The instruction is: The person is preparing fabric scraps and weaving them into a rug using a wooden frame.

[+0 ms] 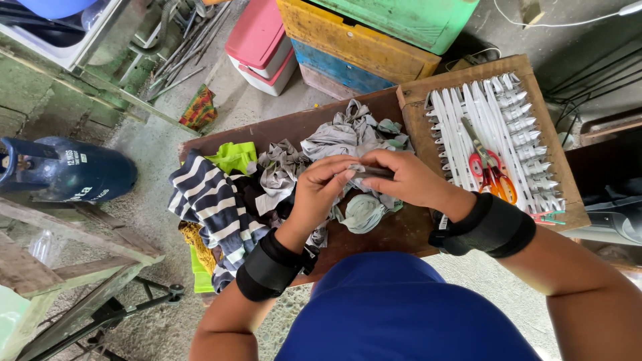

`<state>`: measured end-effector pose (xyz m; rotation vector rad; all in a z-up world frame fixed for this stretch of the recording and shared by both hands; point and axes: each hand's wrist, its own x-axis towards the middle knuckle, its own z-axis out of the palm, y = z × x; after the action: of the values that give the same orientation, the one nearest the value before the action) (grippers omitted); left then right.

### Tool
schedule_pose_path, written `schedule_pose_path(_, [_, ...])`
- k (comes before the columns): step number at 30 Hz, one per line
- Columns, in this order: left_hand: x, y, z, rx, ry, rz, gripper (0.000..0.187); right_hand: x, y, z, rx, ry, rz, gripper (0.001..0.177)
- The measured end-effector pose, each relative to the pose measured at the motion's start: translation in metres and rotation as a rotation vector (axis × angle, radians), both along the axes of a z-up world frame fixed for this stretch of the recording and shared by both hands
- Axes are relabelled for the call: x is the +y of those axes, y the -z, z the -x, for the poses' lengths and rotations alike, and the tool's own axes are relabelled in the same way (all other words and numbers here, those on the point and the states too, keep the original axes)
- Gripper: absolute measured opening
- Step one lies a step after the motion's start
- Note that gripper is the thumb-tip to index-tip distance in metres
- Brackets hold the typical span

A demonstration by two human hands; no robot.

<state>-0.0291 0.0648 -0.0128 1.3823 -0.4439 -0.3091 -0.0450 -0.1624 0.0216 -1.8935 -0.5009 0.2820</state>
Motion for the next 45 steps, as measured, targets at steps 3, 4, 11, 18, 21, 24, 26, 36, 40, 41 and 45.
schedule_pose_path(3, [0.001,0.001,0.000,0.024,-0.064,-0.002,0.018,0.000,0.001,0.002,-0.179,0.116,0.147,0.023])
schedule_pose_path(4, [0.001,0.000,-0.001,0.030,-0.076,-0.008,0.019,-0.001,0.002,0.002,-0.306,0.120,0.218,0.019])
schedule_pose_path(11, [-0.004,0.007,0.000,-0.063,-0.151,0.014,0.021,-0.005,0.016,-0.007,-0.042,0.223,0.143,0.016])
schedule_pose_path(18, [-0.007,-0.012,0.003,-0.102,-0.066,-0.085,0.019,-0.010,0.029,-0.009,0.175,0.181,-0.065,0.017])
schedule_pose_path(21, [-0.007,-0.002,0.000,-0.070,-0.041,-0.088,0.018,-0.009,0.029,-0.007,0.211,0.130,-0.081,0.017])
schedule_pose_path(24, [-0.003,0.008,-0.002,0.021,-0.040,-0.081,0.016,-0.007,0.014,-0.004,0.100,0.090,-0.036,0.017])
schedule_pose_path(26, [-0.001,0.009,-0.003,0.036,-0.061,-0.080,0.016,-0.008,0.011,-0.004,-0.018,0.057,-0.022,0.021])
schedule_pose_path(36, [-0.020,0.005,0.002,-0.164,-0.128,0.039,0.021,0.000,0.044,-0.014,0.204,0.229,-0.206,0.018])
schedule_pose_path(40, [-0.026,-0.020,0.001,-0.004,-0.065,0.168,0.026,0.004,0.044,-0.008,0.160,0.047,-0.314,0.007])
schedule_pose_path(41, [-0.025,-0.018,0.000,-0.005,-0.062,0.168,0.026,0.003,0.038,-0.007,0.158,0.050,-0.314,0.007])
schedule_pose_path(45, [-0.017,0.011,-0.002,0.009,-0.101,0.039,0.047,-0.003,0.028,-0.006,-0.059,-0.030,-0.186,0.010])
